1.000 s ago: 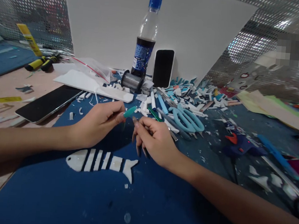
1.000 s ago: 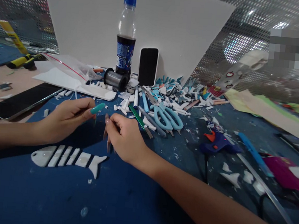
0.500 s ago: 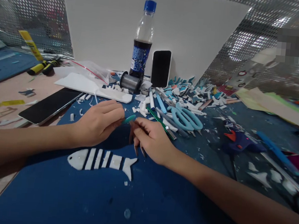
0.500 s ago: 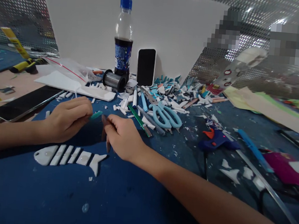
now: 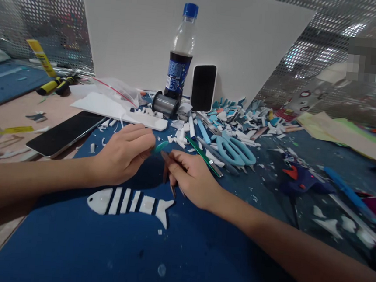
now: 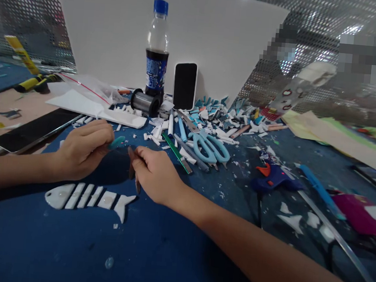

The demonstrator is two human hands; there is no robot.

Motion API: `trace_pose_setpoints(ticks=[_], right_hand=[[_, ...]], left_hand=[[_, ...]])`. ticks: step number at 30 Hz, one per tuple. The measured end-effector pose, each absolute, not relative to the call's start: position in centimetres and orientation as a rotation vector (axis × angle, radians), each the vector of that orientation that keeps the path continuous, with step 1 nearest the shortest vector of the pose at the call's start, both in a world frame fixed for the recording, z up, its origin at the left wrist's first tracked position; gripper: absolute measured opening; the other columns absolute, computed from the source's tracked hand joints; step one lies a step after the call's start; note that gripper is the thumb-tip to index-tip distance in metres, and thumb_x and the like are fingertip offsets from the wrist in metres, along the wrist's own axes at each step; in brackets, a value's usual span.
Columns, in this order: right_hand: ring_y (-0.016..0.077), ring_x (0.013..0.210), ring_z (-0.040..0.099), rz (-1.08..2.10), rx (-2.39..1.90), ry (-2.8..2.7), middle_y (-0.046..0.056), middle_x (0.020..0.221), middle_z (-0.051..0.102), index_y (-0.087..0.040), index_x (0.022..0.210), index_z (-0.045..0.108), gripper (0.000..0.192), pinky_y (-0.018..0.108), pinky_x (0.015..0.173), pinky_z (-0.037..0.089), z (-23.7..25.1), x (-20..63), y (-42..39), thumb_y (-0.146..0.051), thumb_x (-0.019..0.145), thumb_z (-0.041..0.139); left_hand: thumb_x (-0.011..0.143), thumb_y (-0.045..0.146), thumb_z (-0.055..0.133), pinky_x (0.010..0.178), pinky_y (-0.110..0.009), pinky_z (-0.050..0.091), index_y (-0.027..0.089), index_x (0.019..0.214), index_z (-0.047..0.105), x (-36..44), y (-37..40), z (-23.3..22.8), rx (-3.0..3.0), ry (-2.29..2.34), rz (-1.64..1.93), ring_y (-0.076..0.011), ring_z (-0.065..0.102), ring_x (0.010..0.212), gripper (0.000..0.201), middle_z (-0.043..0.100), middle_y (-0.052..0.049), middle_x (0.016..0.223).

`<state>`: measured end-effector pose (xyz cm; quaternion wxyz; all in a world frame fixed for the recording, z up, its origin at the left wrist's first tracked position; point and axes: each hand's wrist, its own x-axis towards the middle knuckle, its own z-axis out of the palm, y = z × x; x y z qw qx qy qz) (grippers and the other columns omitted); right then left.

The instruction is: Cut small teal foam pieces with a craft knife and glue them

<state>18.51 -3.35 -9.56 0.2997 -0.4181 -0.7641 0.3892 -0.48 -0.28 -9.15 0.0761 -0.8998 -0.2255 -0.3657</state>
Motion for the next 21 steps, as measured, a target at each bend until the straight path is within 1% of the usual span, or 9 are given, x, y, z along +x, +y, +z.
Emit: trace_pose_setpoints(ticks=[3, 6, 10, 12, 13, 14, 17, 18, 21], right_hand=[[0.0067, 0.04, 0.05, 1.095, -1.119, -1.976, -0.005, 0.047, 0.049, -0.018, 0.063, 0.045, 0.03, 0.019, 0.046, 0.041, -9.49, 18.43, -3.46, -0.022, 0.093, 0.039], [0.006, 0.036, 0.045, 1.214, -1.055, -1.854, -0.006, 0.045, 0.044, -0.018, 0.066, 0.046, 0.033, 0.02, 0.044, 0.04, -9.47, 18.38, -3.65, -0.029, 0.095, 0.036], [0.0053, 0.033, 0.031, 1.292, -0.951, -1.727, -0.01, 0.042, 0.035, -0.018, 0.075, 0.049, 0.032, 0.02, 0.037, 0.028, -9.34, 18.43, -3.84, -0.038, 0.095, 0.034], [0.0051, 0.034, 0.026, 1.273, -0.945, -1.754, -0.01, 0.042, 0.029, -0.018, 0.077, 0.052, 0.032, 0.021, 0.036, 0.022, -9.19, 18.5, -3.85, -0.042, 0.094, 0.039], [0.0051, 0.036, 0.027, 1.239, -0.941, -1.785, -0.01, 0.044, 0.03, -0.017, 0.077, 0.054, 0.032, 0.021, 0.037, 0.022, -9.12, 18.53, -3.84, -0.042, 0.093, 0.041], [0.0052, 0.039, 0.031, 1.187, -0.93, -1.815, -0.008, 0.046, 0.033, -0.017, 0.074, 0.056, 0.032, 0.021, 0.039, 0.024, -9.08, 18.55, -3.82, -0.041, 0.092, 0.043], [0.0058, 0.046, 0.044, 1.071, -0.906, -1.851, -0.004, 0.052, 0.046, -0.017, 0.065, 0.053, 0.035, 0.02, 0.047, 0.035, -9.14, 18.58, -3.79, -0.035, 0.093, 0.044], [0.0059, 0.043, 0.045, 1.085, -0.919, -1.829, -0.005, 0.049, 0.046, -0.017, 0.064, 0.051, 0.036, 0.02, 0.045, 0.035, -9.22, 18.59, -3.8, -0.035, 0.094, 0.042], [0.0056, 0.027, 0.035, 1.19, -1.013, -1.684, -0.01, 0.036, 0.034, -0.019, 0.068, 0.047, 0.035, 0.02, 0.034, 0.03, -9.49, 18.58, -3.82, -0.037, 0.096, 0.036]], left_hand=[[0.085, 0.004, 0.038, 0.055, -0.026, 0.034, 0.021, 0.07, 0.031, -0.62, -0.24, -9.33, -2.711, -0.678, -1.126, -0.0136, 0.037, 0.06, 0.024, 0.04, 0.0, 0.064], [0.085, 0.004, 0.038, 0.056, -0.025, 0.036, 0.021, 0.07, 0.031, -0.72, -0.13, -9.53, -2.685, -0.744, -1.199, -0.0126, 0.04, 0.06, 0.023, 0.041, 0.0, 0.065], [0.084, 0.004, 0.04, 0.054, -0.022, 0.036, 0.02, 0.071, 0.032, -0.79, -0.02, -9.78, -2.628, -0.833, -1.292, -0.0098, 0.041, 0.057, 0.022, 0.043, 0.001, 0.065], [0.084, 0.005, 0.04, 0.053, -0.021, 0.036, 0.02, 0.071, 0.032, -0.79, 0.01, -9.86, -2.623, -0.843, -1.307, -0.009, 0.041, 0.056, 0.022, 0.043, 0.002, 0.065], [0.084, 0.005, 0.04, 0.053, -0.021, 0.036, 0.02, 0.071, 0.032, -0.79, 0.03, -9.88, -2.624, -0.845, -1.307, -0.0088, 0.042, 0.056, 0.022, 0.043, 0.002, 0.065], [0.084, 0.005, 0.04, 0.053, -0.021, 0.036, 0.02, 0.071, 0.032, -0.78, 0.04, -9.87, -2.628, -0.846, -1.304, -0.0088, 0.042, 0.056, 0.022, 0.043, 0.002, 0.065], [0.085, 0.006, 0.039, 0.053, -0.021, 0.037, 0.02, 0.07, 0.032, -0.76, 0.11, -9.76, -2.633, -0.86, -1.301, -0.0088, 0.042, 0.056, 0.022, 0.043, 0.002, 0.064], [0.085, 0.006, 0.038, 0.053, -0.021, 0.037, 0.02, 0.07, 0.033, -0.77, 0.13, -9.72, -2.626, -0.884, -1.309, -0.0089, 0.042, 0.056, 0.021, 0.043, 0.002, 0.064], [0.086, 0.009, 0.038, 0.053, -0.022, 0.037, 0.02, 0.07, 0.035, -0.86, 0.22, -9.67, -2.588, -1.016, -1.351, -0.0088, 0.042, 0.055, 0.02, 0.044, 0.002, 0.063]])
